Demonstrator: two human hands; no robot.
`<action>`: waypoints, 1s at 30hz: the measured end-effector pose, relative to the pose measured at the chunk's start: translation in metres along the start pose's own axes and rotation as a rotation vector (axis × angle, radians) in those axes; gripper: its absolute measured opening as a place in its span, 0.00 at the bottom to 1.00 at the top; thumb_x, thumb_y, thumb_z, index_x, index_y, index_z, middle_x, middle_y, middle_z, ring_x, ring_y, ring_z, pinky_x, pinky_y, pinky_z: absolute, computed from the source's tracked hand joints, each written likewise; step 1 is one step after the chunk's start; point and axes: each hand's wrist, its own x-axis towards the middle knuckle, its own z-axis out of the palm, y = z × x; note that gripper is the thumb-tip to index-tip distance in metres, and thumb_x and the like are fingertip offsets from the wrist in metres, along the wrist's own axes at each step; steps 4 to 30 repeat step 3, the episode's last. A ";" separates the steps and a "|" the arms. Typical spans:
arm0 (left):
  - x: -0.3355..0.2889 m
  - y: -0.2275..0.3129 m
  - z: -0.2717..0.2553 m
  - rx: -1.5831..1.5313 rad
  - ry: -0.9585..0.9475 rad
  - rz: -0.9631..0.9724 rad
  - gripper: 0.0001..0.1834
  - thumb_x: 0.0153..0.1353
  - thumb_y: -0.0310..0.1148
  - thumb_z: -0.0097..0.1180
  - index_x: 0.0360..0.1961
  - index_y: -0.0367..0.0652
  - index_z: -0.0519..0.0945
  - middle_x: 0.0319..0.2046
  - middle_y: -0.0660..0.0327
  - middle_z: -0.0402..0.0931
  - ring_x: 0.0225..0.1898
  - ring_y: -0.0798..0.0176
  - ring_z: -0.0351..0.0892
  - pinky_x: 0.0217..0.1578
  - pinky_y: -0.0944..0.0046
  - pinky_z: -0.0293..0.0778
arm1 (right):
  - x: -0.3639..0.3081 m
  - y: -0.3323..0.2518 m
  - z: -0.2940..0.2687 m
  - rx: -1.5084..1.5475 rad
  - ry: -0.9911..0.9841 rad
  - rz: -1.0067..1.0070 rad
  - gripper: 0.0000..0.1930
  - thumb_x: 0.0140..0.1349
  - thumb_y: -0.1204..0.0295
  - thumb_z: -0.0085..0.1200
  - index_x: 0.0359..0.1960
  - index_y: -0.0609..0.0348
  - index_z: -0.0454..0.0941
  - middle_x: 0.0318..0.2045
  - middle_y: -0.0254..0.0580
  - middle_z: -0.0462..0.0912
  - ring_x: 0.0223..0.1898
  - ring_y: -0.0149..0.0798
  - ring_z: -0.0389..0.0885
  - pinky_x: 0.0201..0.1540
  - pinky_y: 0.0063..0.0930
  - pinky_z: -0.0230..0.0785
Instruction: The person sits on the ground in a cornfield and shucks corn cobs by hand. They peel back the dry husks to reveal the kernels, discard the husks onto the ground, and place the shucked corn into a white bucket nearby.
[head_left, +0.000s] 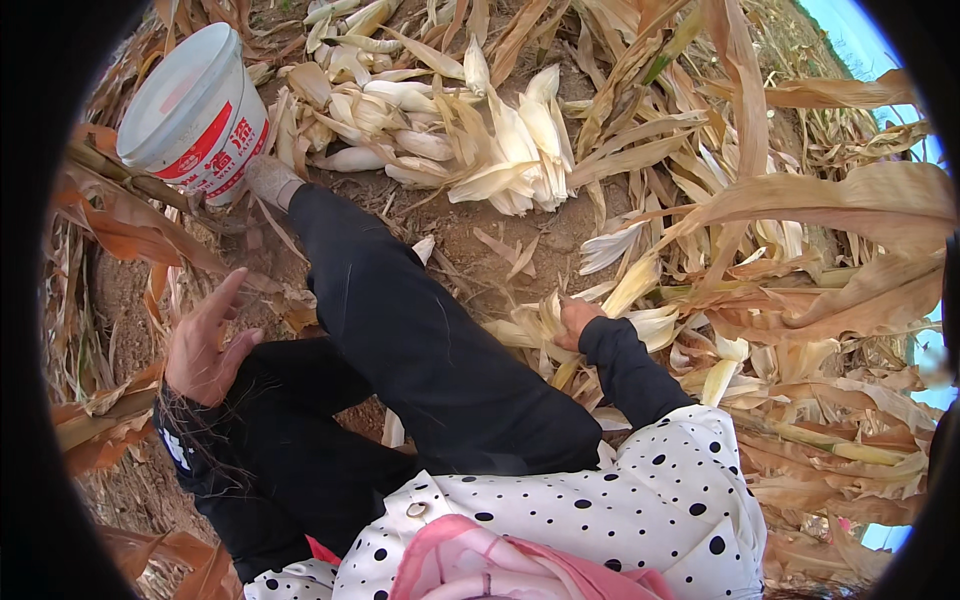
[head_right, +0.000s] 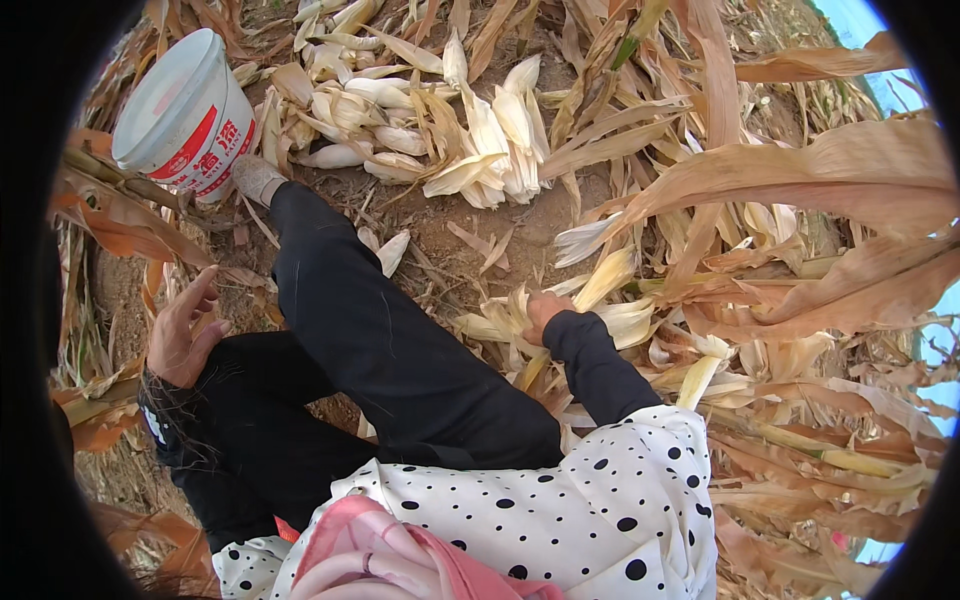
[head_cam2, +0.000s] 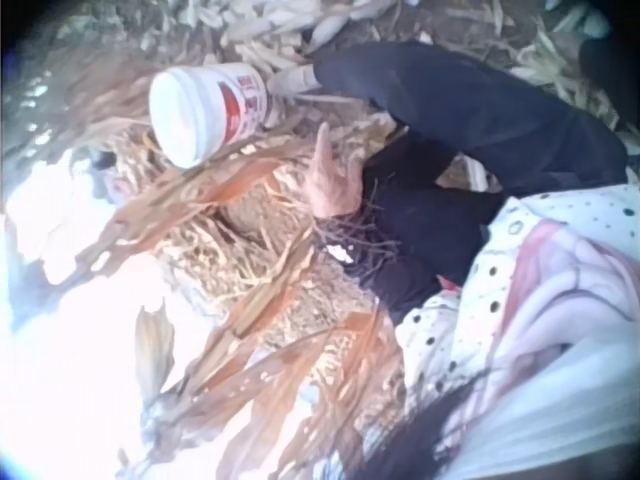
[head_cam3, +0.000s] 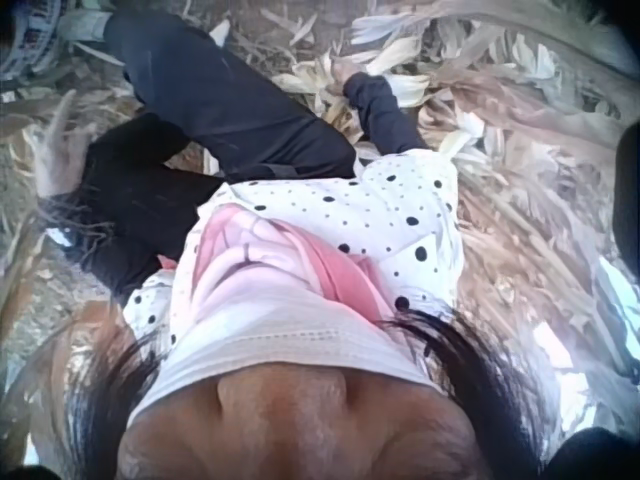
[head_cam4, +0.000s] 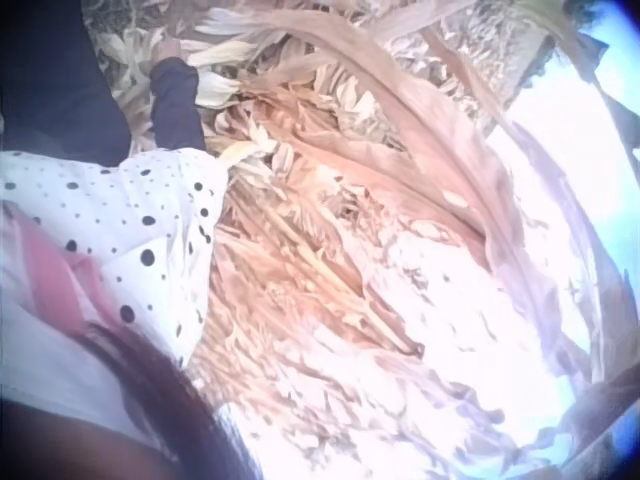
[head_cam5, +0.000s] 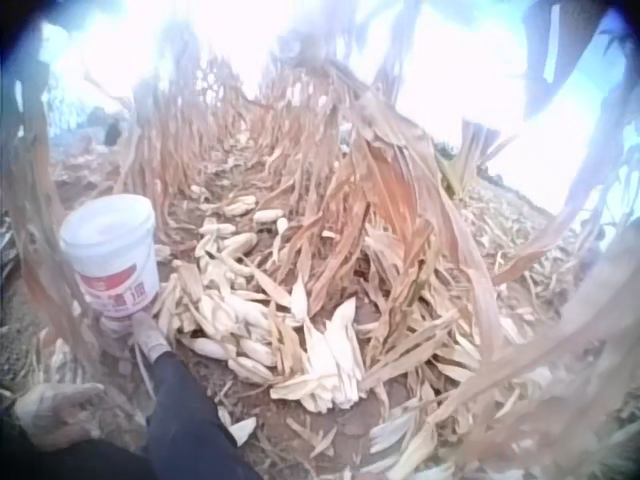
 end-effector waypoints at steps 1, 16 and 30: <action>0.000 0.001 0.000 -0.009 0.003 -0.002 0.36 0.49 0.28 0.62 0.62 0.44 0.65 0.39 0.50 0.76 0.40 0.52 0.76 0.44 0.57 0.70 | -0.003 -0.003 -0.002 0.033 -0.081 -0.022 0.25 0.47 0.56 0.60 0.38 0.68 0.78 0.44 0.56 0.77 0.48 0.50 0.77 0.50 0.39 0.69; 0.000 0.001 -0.001 -0.041 -0.002 -0.010 0.36 0.49 0.30 0.63 0.62 0.45 0.65 0.39 0.50 0.76 0.42 0.52 0.76 0.45 0.57 0.70 | -0.004 -0.012 -0.006 0.071 -0.328 -0.063 0.31 0.48 0.54 0.60 0.48 0.66 0.75 0.52 0.57 0.74 0.57 0.52 0.70 0.54 0.39 0.67; 0.000 0.001 -0.001 -0.041 -0.002 -0.010 0.36 0.49 0.30 0.63 0.62 0.45 0.65 0.39 0.50 0.76 0.42 0.52 0.76 0.45 0.57 0.70 | -0.004 -0.012 -0.006 0.071 -0.328 -0.063 0.31 0.48 0.54 0.60 0.48 0.66 0.75 0.52 0.57 0.74 0.57 0.52 0.70 0.54 0.39 0.67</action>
